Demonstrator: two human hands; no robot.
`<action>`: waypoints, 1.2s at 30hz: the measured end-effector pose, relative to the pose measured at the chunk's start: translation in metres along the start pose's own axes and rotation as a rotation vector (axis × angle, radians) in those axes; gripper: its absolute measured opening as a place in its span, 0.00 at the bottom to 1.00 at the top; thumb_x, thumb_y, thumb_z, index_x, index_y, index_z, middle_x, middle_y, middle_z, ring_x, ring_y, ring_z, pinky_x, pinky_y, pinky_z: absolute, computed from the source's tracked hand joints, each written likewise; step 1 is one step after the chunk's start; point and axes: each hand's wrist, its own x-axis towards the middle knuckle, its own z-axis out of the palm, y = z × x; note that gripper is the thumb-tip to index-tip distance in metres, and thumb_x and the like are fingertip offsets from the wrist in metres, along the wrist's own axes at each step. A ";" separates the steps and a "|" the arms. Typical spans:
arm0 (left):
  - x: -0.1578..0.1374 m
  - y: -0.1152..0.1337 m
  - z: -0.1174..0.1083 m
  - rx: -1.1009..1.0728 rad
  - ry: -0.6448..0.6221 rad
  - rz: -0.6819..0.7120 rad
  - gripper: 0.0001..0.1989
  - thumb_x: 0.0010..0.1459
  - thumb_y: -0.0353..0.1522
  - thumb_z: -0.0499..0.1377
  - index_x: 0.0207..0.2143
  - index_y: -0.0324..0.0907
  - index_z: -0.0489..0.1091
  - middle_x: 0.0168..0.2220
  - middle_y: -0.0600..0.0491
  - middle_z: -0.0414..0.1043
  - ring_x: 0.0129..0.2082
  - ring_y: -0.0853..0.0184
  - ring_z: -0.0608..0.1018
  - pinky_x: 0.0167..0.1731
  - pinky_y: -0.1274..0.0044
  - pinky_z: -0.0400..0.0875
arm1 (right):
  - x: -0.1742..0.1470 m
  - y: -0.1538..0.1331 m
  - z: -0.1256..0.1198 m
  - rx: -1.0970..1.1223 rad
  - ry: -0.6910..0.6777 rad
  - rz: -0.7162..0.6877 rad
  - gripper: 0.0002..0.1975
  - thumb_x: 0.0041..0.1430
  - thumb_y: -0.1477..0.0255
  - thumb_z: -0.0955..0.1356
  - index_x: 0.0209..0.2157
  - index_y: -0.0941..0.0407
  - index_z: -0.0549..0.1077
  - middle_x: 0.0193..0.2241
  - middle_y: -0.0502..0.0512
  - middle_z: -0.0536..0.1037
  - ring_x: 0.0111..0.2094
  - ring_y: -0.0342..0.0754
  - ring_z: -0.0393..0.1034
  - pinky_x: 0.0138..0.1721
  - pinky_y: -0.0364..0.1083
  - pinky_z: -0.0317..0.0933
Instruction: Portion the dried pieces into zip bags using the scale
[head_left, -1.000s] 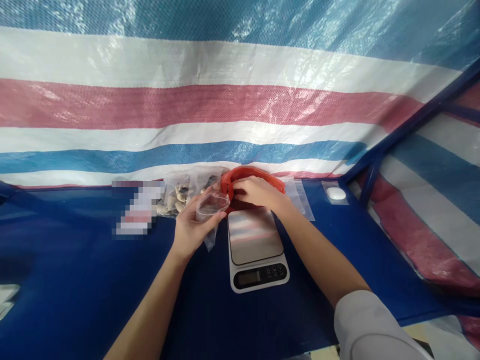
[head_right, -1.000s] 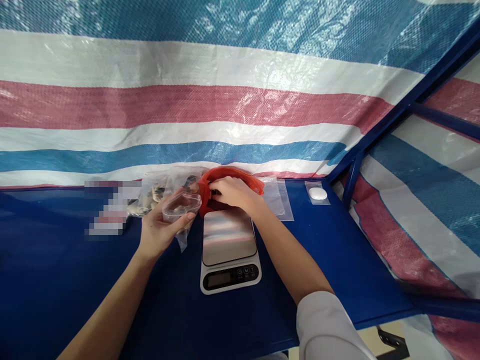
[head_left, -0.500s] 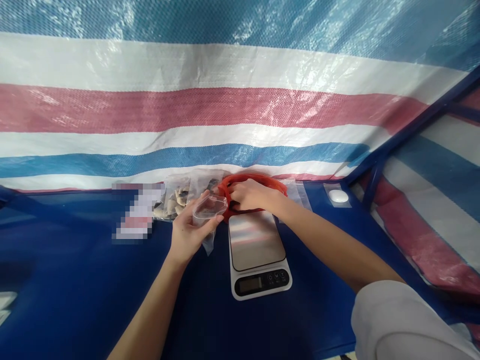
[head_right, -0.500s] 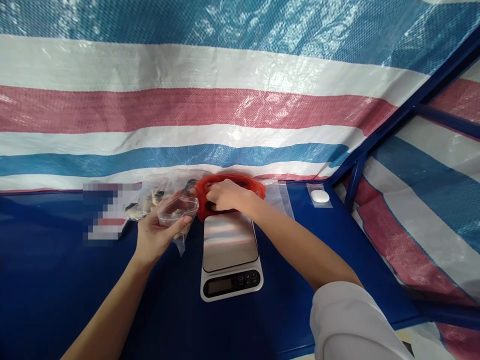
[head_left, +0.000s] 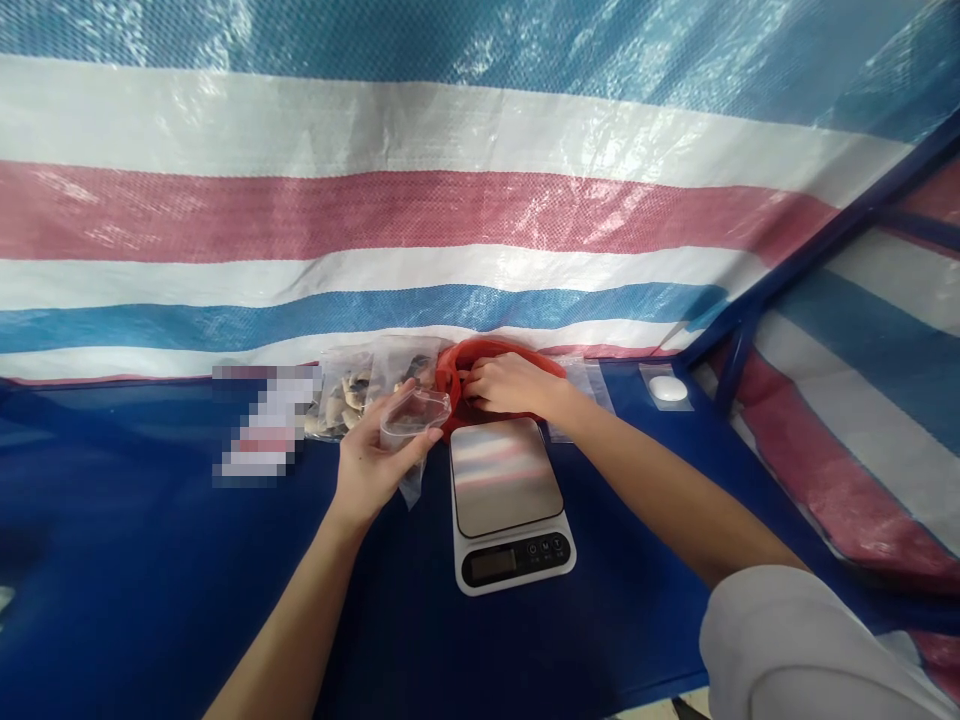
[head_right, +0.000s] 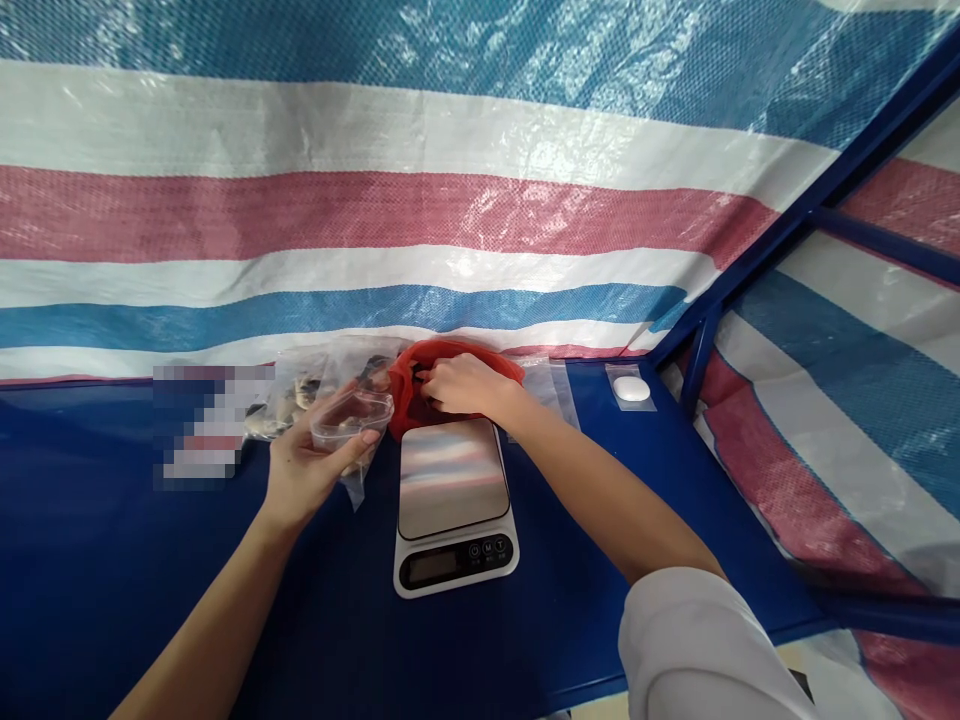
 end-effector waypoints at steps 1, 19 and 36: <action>0.000 -0.001 0.000 -0.002 -0.001 0.007 0.32 0.52 0.46 0.70 0.56 0.42 0.75 0.50 0.44 0.79 0.53 0.52 0.80 0.60 0.59 0.72 | 0.000 0.000 0.001 -0.019 -0.001 -0.012 0.15 0.70 0.75 0.62 0.43 0.58 0.81 0.47 0.60 0.83 0.47 0.54 0.76 0.35 0.47 0.59; -0.001 -0.002 0.004 0.009 -0.018 0.084 0.28 0.54 0.45 0.69 0.55 0.45 0.76 0.51 0.47 0.79 0.54 0.52 0.80 0.59 0.59 0.73 | 0.000 -0.001 0.019 -0.011 0.102 0.072 0.17 0.69 0.79 0.62 0.50 0.58 0.80 0.45 0.60 0.84 0.42 0.54 0.79 0.37 0.48 0.62; -0.004 0.005 0.013 0.041 -0.093 0.140 0.30 0.54 0.44 0.69 0.57 0.42 0.75 0.56 0.43 0.77 0.58 0.51 0.77 0.60 0.62 0.71 | -0.044 -0.019 -0.008 1.015 0.612 0.255 0.08 0.59 0.66 0.73 0.37 0.54 0.84 0.38 0.52 0.86 0.41 0.49 0.80 0.45 0.46 0.71</action>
